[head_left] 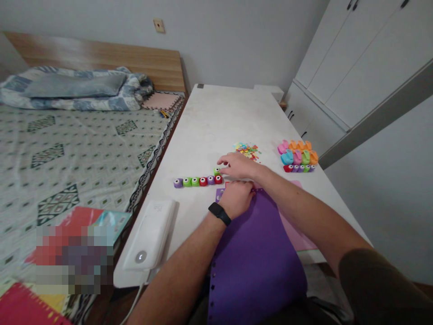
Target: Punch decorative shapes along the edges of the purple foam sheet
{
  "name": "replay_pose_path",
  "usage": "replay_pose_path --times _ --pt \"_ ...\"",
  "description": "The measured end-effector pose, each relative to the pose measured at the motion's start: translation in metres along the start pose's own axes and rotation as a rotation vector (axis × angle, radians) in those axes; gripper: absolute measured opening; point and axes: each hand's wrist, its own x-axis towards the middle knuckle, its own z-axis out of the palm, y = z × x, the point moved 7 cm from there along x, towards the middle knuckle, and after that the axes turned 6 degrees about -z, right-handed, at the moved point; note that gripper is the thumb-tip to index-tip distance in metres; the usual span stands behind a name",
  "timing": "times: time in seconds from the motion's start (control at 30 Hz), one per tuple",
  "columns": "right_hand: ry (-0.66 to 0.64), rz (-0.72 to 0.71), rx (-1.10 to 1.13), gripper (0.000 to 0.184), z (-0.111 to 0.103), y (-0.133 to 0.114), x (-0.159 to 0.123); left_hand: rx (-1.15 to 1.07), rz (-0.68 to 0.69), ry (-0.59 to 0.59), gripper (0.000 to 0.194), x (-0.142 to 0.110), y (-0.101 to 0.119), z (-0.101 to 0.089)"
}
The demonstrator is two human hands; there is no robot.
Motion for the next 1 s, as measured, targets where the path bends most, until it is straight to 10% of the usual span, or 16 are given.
replay_pose_path --times 0.37,0.7,1.0 --pt "0.138 0.07 0.308 0.015 -0.001 0.016 -0.003 0.011 -0.007 -0.013 0.021 -0.002 0.002 -0.003" --pt "0.349 0.197 0.748 0.034 -0.047 0.062 -0.114 -0.025 -0.026 -0.015 0.02 0.0 -0.004 -0.008" --pt "0.323 0.3 0.809 0.033 -0.03 0.08 -0.173 -0.069 -0.027 0.002 0.019 0.002 -0.007 -0.007"
